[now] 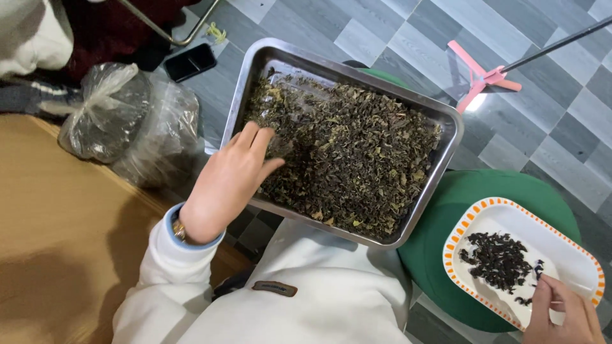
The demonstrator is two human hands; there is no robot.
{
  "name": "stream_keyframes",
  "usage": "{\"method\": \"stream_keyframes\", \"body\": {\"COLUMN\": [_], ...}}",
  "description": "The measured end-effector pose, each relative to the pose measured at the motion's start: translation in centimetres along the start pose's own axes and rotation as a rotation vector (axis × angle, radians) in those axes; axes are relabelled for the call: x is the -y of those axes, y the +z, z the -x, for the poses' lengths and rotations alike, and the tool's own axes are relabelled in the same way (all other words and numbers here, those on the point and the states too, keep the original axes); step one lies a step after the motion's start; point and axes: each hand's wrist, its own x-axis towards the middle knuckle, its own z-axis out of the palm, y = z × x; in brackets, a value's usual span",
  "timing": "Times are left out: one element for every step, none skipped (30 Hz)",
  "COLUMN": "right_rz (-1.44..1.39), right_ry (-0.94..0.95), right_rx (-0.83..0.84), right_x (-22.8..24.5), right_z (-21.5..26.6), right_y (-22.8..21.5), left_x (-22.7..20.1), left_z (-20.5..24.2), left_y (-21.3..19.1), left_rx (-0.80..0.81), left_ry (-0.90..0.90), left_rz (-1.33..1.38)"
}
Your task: Sorting and picking specific tea leaves from a large tray into a smaller container.
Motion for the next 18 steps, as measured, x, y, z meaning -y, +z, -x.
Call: {"method": "stream_keyframes", "body": {"right_rz": [0.001, -0.076, -0.154, -0.153, -0.205, -0.258, -0.259, -0.205, -0.151, -0.151, -0.164, -0.178, -0.176, -0.231, -0.287, -0.285, -0.293, -0.300], "right_ry": [-0.007, -0.011, -0.014, -0.022, -0.019, -0.017, -0.017, -0.026, -0.033, -0.033, -0.055, -0.076, -0.073, -0.096, -0.120, -0.119, -0.110, -0.102], "right_rx": [-0.001, -0.032, -0.063, -0.063, -0.067, -0.070, -0.073, -0.062, -0.049, -0.050, -0.084, -0.117, -0.119, -0.146, -0.172, -0.175, -0.160, -0.146], "right_x": [-0.5, -1.0, -1.5, -1.2, -0.8, -0.4, 1.1, 2.7, 4.2, 5.8, 7.4, 8.9, 9.6, 10.3, 10.9, 11.6, 12.3, 13.1], "right_z": [0.0, 0.0, -0.1, -0.4, -0.7, -0.9, -1.3, -1.6, -1.9, -2.3, -2.7, -3.1, -3.3, -3.5, -3.8, -4.0, -4.2, -4.4], "right_y": [0.4, 0.8, 1.1, 1.1, 1.2, 1.3, 0.7, 0.1, -0.5, -0.8, -1.2, -1.6, -1.4, -1.2, -1.0, -1.2, -1.4, -1.7], "left_x": [0.4, 0.9, 1.3, 1.4, 1.7, 1.8, 1.9, 2.0, 2.0, 2.0, 2.1, 2.1, 2.2, 2.4, 2.6, 2.7, 2.7, 2.8], "left_z": [-0.3, -0.7, -1.0, -1.1, -1.5, -1.8, -2.1, -2.5, -2.7, -3.1, -3.4, -3.7, -4.0, -4.3, -4.6, -4.6, -4.5, -4.5], "left_y": [0.5, 1.0, 1.5, 1.5, 1.4, 1.3, 1.3, 1.2, 1.2, 1.4, 1.7, 1.9, 2.2, 2.6, 2.9, 3.0, 3.1, 3.2], "left_rx": [-0.005, -0.013, -0.021, -0.026, -0.038, -0.050, -0.053, -0.046, -0.037, -0.038, -0.040, -0.041, -0.042, -0.037, -0.032, -0.034, -0.039, -0.044], "left_ry": [-0.006, 0.011, 0.028, 0.021, 0.043, 0.064, 0.066, 0.103, 0.139, 0.140, 0.143, 0.145, 0.149, 0.141, 0.132, 0.135, 0.133, 0.131], "left_rz": [0.001, 0.010, 0.019, 0.021, 0.027, 0.033, 0.032, 0.037, 0.043, 0.042, 0.045, 0.048, 0.050, 0.017, -0.016, -0.015, -0.030, -0.046]}}
